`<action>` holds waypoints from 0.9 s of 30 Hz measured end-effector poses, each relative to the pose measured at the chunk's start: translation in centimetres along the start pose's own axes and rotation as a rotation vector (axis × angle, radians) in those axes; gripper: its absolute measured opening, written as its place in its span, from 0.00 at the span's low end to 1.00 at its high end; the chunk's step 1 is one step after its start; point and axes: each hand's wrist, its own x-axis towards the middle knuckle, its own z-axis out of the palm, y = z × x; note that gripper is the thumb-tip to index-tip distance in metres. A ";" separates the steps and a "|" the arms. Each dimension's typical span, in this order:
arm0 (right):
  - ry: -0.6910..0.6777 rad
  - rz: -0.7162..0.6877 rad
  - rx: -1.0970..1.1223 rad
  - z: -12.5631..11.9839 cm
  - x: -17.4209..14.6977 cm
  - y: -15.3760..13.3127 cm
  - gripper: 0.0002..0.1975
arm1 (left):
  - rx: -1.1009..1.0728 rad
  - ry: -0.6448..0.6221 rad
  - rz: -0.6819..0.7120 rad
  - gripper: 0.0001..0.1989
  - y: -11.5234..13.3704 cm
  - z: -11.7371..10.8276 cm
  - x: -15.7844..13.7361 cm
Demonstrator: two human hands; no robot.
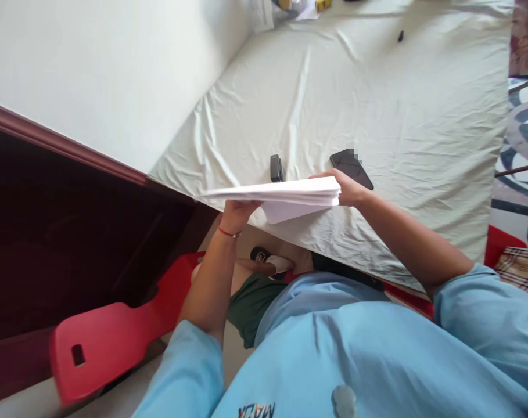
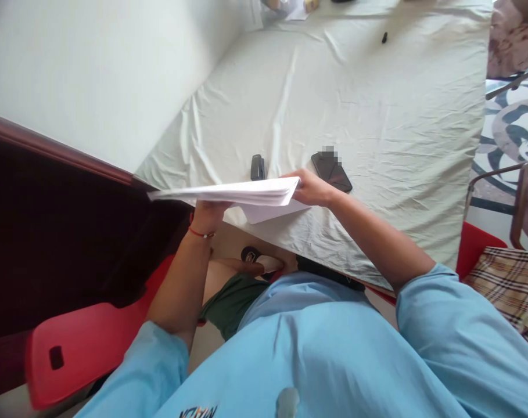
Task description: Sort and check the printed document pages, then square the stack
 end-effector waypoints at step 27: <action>0.537 0.666 0.823 5.6 -5.2 4.3 0.16 | -0.318 0.020 -0.588 0.26 0.1 4.1 -8.0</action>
